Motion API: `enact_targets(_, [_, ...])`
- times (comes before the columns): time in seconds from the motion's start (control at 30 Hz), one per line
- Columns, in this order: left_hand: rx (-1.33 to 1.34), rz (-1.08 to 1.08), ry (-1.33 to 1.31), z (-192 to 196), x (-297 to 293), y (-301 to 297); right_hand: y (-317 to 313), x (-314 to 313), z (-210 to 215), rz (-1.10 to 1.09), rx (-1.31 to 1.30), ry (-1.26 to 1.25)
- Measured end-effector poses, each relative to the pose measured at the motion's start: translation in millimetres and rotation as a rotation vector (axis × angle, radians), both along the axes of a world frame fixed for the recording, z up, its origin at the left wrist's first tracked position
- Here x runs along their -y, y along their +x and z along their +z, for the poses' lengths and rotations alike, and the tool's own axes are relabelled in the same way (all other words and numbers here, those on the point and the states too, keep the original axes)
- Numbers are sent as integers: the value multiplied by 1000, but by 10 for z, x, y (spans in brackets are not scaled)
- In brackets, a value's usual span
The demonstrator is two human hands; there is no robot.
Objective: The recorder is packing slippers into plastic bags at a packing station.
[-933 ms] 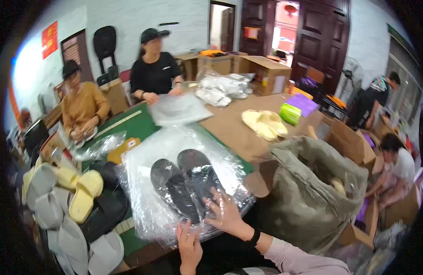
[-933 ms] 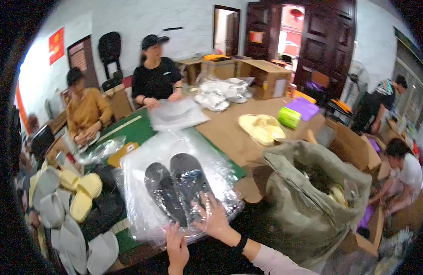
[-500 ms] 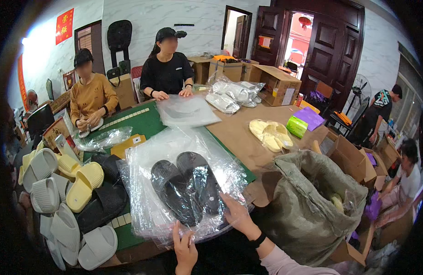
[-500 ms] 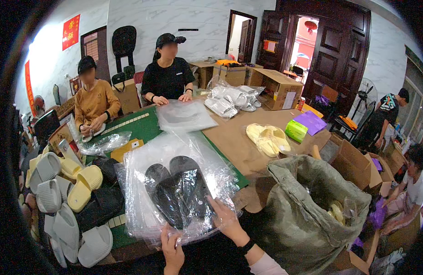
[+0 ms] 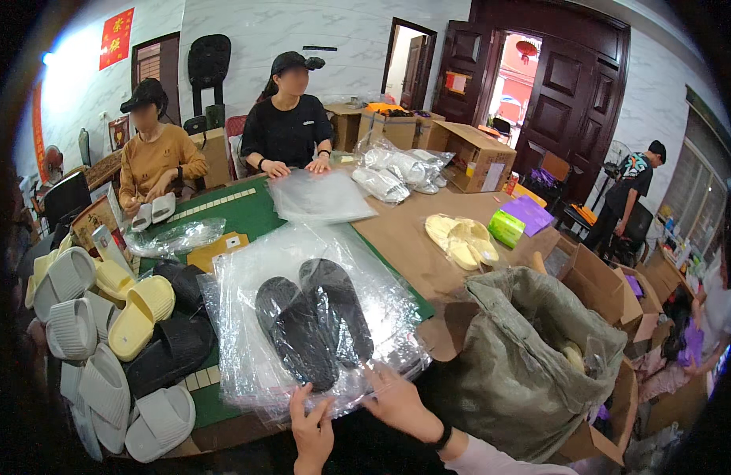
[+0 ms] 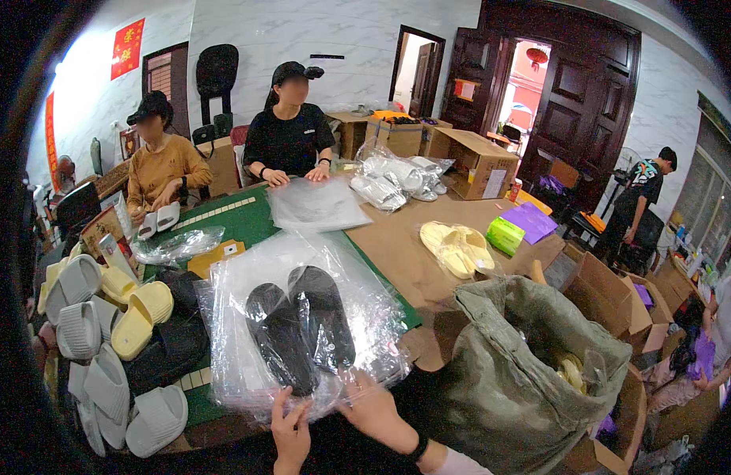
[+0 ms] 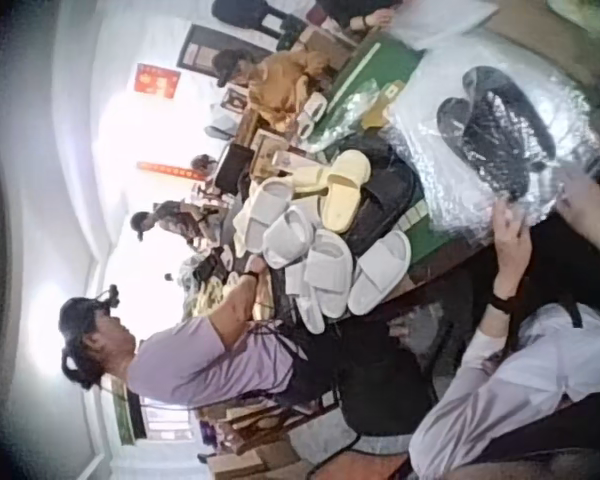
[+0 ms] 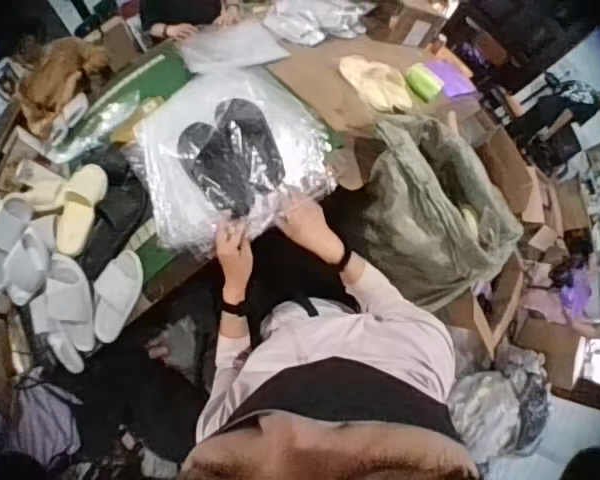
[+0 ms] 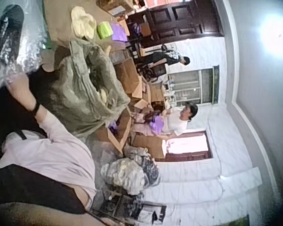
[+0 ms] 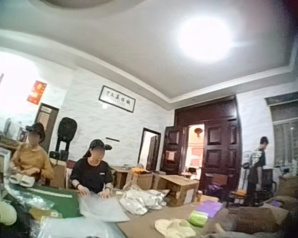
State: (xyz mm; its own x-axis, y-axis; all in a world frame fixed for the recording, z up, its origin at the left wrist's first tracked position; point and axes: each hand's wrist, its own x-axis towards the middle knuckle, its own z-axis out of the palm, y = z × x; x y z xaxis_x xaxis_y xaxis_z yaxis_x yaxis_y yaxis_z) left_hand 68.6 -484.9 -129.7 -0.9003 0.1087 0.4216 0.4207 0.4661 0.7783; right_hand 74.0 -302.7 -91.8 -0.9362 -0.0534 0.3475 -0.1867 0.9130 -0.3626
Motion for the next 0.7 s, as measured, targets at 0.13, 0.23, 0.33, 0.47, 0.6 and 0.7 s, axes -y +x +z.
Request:
enact_targets(0.13, [-46,-63,-47,108,27,-32,479,242,309,194,-98,-258])
enact_targets(0.23, [27,-45,111,264,60,-45,371,236,519,115,-575,7])
enact_targets(0.33, [27,-205,281,521,43,-42,135,146,557,112,-358,160])
enact_targets(0.47, [-176,-363,202,654,-120,19,-45,39,460,155,-150,120])
enact_targets(0.6, [-246,-309,79,517,-77,-72,-130,52,233,128,-233,-118])
enact_targets(0.7, [-230,65,97,412,-89,-93,-308,-78,368,-20,-312,-333])
